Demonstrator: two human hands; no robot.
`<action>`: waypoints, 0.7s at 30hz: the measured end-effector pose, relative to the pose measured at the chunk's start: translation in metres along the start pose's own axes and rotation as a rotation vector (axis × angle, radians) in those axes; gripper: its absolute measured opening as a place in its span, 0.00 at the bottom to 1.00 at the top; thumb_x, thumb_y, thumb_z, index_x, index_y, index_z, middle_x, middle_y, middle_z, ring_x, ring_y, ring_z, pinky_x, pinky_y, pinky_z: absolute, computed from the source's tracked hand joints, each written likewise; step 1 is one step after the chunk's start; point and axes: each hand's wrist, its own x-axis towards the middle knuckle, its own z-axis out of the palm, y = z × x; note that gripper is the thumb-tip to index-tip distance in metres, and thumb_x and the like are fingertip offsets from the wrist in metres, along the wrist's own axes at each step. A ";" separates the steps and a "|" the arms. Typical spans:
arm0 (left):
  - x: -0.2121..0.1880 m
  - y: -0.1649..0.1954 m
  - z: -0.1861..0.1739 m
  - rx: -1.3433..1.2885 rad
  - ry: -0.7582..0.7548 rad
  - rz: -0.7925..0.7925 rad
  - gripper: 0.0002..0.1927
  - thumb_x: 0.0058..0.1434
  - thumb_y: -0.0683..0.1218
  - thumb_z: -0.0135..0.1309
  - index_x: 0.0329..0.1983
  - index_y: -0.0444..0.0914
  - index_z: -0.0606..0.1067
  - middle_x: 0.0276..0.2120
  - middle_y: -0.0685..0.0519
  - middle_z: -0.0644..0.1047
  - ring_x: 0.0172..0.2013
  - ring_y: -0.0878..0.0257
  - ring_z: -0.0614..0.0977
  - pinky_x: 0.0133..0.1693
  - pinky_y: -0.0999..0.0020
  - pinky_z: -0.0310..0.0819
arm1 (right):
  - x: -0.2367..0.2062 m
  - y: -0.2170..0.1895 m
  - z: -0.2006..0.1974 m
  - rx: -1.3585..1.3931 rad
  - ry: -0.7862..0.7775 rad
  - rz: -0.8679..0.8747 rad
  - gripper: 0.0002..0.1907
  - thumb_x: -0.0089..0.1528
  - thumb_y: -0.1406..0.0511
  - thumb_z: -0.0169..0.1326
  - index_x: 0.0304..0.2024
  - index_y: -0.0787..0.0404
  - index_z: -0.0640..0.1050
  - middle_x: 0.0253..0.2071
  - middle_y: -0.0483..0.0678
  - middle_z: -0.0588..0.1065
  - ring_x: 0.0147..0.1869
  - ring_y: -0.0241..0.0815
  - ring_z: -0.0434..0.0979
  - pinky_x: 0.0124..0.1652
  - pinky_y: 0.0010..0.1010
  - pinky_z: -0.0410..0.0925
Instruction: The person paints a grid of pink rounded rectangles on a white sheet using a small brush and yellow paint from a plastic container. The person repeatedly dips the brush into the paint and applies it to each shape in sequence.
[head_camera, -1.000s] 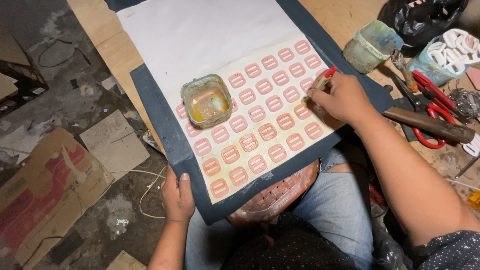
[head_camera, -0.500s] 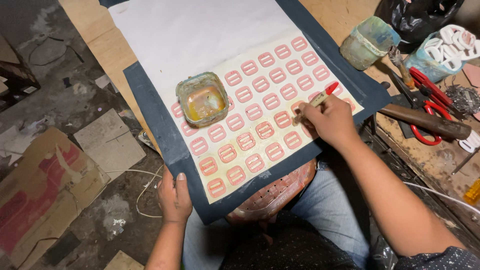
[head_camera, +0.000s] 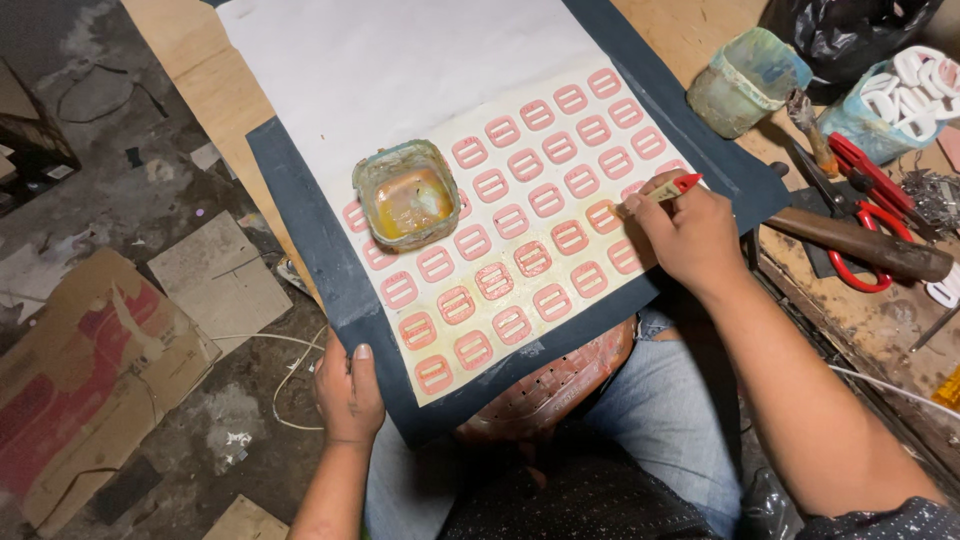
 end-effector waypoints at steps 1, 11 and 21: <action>0.000 0.001 0.000 -0.028 -0.005 -0.002 0.30 0.66 0.51 0.40 0.69 0.34 0.66 0.46 0.37 0.81 0.44 0.40 0.84 0.47 0.51 0.75 | 0.000 -0.003 0.000 -0.040 -0.010 -0.002 0.09 0.67 0.62 0.59 0.37 0.61 0.82 0.36 0.51 0.82 0.36 0.44 0.83 0.38 0.33 0.72; 0.001 0.004 -0.001 -0.017 0.002 -0.007 0.29 0.66 0.51 0.40 0.69 0.35 0.67 0.45 0.38 0.81 0.44 0.42 0.84 0.46 0.53 0.76 | 0.031 -0.010 -0.008 -0.029 -0.140 0.083 0.16 0.64 0.59 0.57 0.45 0.66 0.77 0.37 0.56 0.81 0.41 0.54 0.83 0.41 0.40 0.72; 0.001 0.004 -0.001 -0.037 -0.001 0.015 0.30 0.67 0.53 0.39 0.69 0.35 0.66 0.46 0.37 0.81 0.45 0.41 0.84 0.47 0.51 0.75 | 0.061 -0.004 0.014 -0.135 -0.386 0.117 0.14 0.64 0.60 0.60 0.41 0.67 0.78 0.33 0.55 0.80 0.36 0.49 0.81 0.38 0.38 0.72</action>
